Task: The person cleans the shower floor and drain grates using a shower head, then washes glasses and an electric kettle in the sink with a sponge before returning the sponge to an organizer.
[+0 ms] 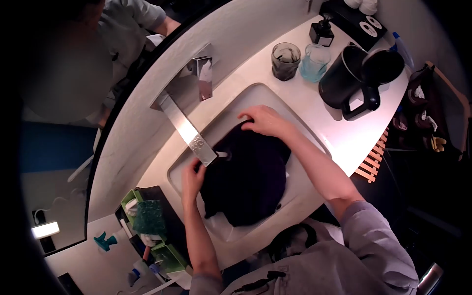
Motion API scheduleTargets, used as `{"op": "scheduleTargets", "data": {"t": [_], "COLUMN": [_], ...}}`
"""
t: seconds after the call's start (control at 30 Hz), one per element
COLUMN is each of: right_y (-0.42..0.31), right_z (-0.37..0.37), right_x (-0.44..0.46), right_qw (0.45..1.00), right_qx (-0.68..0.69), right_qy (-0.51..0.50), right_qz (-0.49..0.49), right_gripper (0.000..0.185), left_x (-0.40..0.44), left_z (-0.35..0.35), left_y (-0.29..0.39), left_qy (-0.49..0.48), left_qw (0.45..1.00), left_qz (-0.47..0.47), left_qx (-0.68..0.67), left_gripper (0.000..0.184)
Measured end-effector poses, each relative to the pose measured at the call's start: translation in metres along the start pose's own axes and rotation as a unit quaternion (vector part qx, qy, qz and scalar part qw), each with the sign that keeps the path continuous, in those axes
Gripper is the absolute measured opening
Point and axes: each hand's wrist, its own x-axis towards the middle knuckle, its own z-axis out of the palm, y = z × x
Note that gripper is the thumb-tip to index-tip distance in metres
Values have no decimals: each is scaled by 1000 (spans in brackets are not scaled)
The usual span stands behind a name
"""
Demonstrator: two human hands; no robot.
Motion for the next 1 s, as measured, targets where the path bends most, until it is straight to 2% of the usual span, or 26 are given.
{"op": "scheduleTargets", "data": {"t": [0.03, 0.07, 0.1, 0.2, 0.27, 0.3, 0.33, 0.37, 0.4, 0.43, 0.47, 0.5, 0.53, 0.57, 0.6, 0.67, 0.7, 0.73, 0.8, 0.83, 0.87, 0.93, 1.0], "right_y": [1, 2, 4, 5, 23, 34, 43, 43, 41, 63, 69, 74, 90, 102, 108, 159, 165, 154, 161, 164, 165, 161, 195], "right_z": [-1, -3, -3, -38, -48, -50, -50, -52, -53, -14, -24, -35, -27, -29, -51, -41, -47, -56, -72, -80, -92, -149, -174], "right_x": [-3, -8, -15, -70, -124, -154, -188, -227, -275, -317, -363, -410, -452, -504, -567, -682, -736, -794, -878, -921, -948, -1011, -1066], "right_qw": [1000, 997, 987, 992, 985, 983, 977, 968, 954, 980, 991, 959, 966, 944, 931, 898, 886, 870, 805, 784, 776, 751, 730], "right_qx": [-1, -49, -96, -26, -87, -130, -174, -228, -287, 147, -57, -258, -192, -178, -130, -106, -90, -67, -14, -28, -31, 149, 193], "right_qy": [2, 65, 125, 121, 143, 120, 99, 86, 73, 125, 114, 115, 49, 85, 75, 278, 265, 241, 380, 439, 448, 445, 474], "right_qz": [2, -15, -31, 3, 37, 53, 79, 54, 47, 49, 32, 15, 163, 266, 334, 324, 371, 426, 456, 439, 443, 464, 452], "right_gripper": [33, 37, 40, 42, 42, 43, 45, 46, 48, 43, 40, 38, 38, 37, 37, 36, 36, 37, 32, 35, 35, 35, 37], "left_x": [8, 5, 2, -22, -46, -59, -73, -90, -105, -115, -123, -136, -146, -155, -172, -180, -207, -244, -283, -300, -304, -315, -310], "left_z": [5, 2, 0, -2, 11, 23, 38, 51, 75, 91, 115, 142, 169, 200, 234, 297, 327, 351, 415, 444, 472, 531, 586], "left_y": [-26, -31, -29, -37, -45, -43, -31, -15, -2, 12, 22, 64, 91, 122, 154, 191, 230, 267, 324, 338, 344, 380, 396], "left_qy": [24, 93, 111, 122, 133, 149, 168, 147, 167, 114, 121, 117, 127, 105, 85, 24, 5, -29, -74, -120, -158, -315, -330], "left_qw": [998, 975, 979, 984, 982, 978, 977, 978, 974, 990, 981, 978, 971, 971, 969, 949, 923, 905, 882, 885, 886, 926, 863], "left_qz": [-4, 89, 64, 28, 13, 12, -26, 0, 6, 31, 91, 107, 158, 195, 227, 313, 358, 404, 422, 412, 402, 207, 367], "left_qx": [65, 178, 156, 127, 133, 148, 126, 148, 152, 80, 118, 138, 122, 86, 51, 36, 143, 132, 198, 181, 169, -18, 109], "left_gripper": [26, 30, 29, 26, 25, 25, 12, 15, 26, 37, 40, 39, 38, 37, 36, 35, 34, 34, 35, 31, 28, 28, 23]}}
